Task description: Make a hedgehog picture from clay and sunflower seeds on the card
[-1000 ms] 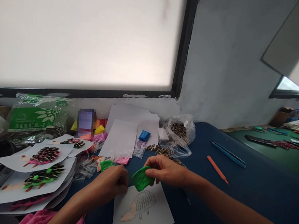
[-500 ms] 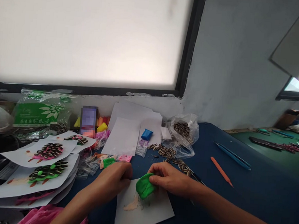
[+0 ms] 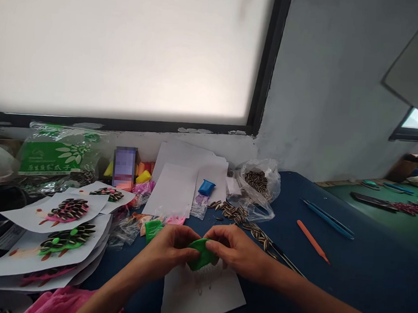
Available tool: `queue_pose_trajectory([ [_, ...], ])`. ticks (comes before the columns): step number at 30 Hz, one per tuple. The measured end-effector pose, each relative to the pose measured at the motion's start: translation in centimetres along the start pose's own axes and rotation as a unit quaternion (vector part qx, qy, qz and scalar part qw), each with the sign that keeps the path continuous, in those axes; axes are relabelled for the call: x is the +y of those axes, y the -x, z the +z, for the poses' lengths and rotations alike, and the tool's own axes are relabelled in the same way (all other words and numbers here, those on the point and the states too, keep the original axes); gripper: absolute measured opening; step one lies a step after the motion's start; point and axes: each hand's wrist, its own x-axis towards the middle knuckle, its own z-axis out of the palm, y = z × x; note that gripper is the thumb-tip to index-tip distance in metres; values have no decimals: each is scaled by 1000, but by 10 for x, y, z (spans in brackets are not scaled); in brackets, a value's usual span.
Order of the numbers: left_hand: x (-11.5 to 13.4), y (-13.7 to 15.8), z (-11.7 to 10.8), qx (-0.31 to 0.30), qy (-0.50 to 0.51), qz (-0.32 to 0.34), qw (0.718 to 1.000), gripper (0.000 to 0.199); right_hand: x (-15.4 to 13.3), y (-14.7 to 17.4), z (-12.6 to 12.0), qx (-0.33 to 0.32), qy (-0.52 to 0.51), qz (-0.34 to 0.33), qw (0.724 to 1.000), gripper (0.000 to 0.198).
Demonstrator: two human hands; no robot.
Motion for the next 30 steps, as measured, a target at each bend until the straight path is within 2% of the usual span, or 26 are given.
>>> queue_pose_trajectory([
  [4, 0, 1, 1, -4, -55, -27, 998, 19, 6, -1, 0, 15, 53, -20, 998, 15],
  [9, 7, 5, 0, -10, -109, -18, 994, 21, 8, -3, -8, -18, 38, 22, 999, 9],
  [13, 5, 4, -4, -7, -95, -24, 995, 25, 10, -5, -11, -42, 28, 40, 998, 10],
  [17, -2, 2, -4, 1, -66, -37, 997, 24, 8, -2, -9, -11, 116, 27, 993, 8],
  [21, -7, 0, -1, 22, -119, -25, 992, 17, 2, 1, -7, 15, 213, 10, 977, 9],
  [25, -9, 1, 2, 48, -189, -3, 981, 18, -3, 3, -6, 7, 247, 20, 969, 11],
  [30, -9, 1, 4, 53, -213, -7, 976, 21, -1, 2, -4, 10, 278, 13, 961, 11],
])
